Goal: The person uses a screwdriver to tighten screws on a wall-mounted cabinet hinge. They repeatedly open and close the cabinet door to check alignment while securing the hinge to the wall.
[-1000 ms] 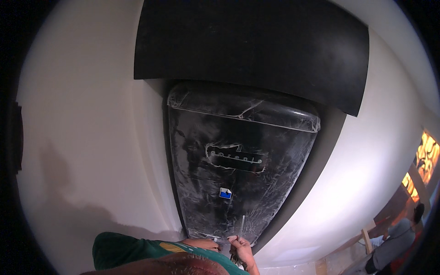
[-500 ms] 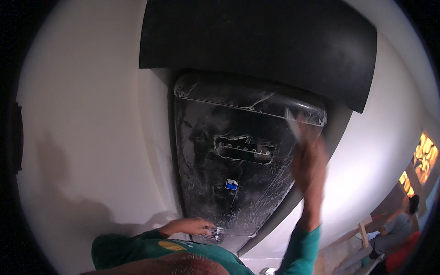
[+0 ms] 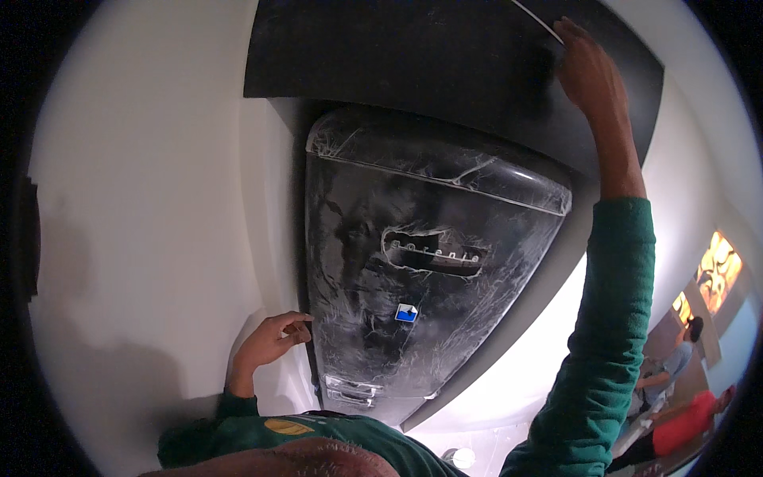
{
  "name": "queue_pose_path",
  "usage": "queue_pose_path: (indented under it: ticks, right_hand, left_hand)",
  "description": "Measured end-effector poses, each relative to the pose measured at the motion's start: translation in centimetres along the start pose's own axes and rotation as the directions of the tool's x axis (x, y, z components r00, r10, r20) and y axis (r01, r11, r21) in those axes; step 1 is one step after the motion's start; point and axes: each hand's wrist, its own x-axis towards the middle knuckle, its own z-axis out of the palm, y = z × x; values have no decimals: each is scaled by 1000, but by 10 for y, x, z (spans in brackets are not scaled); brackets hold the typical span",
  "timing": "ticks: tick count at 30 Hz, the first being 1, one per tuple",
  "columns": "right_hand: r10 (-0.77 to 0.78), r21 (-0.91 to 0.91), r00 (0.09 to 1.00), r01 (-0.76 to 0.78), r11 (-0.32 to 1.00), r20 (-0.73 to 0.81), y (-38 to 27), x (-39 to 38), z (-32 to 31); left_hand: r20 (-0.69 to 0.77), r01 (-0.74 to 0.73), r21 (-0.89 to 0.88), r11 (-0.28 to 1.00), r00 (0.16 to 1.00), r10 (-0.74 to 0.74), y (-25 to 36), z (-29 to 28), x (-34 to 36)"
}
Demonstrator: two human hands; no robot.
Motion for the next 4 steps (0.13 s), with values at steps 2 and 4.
queue_pose_path:
  ticks: [2,4]
  right_hand:
    - [56,-11,985,-55,998,162,-9,8,-16]
    - [116,8,952,-123,992,282,4,2,-14]
  left_hand:
    - [-18,4,-15,1000,1000,-4,-10,1,2]
    - [-25,1,-12,1000,1000,-2,-29,-3,4]
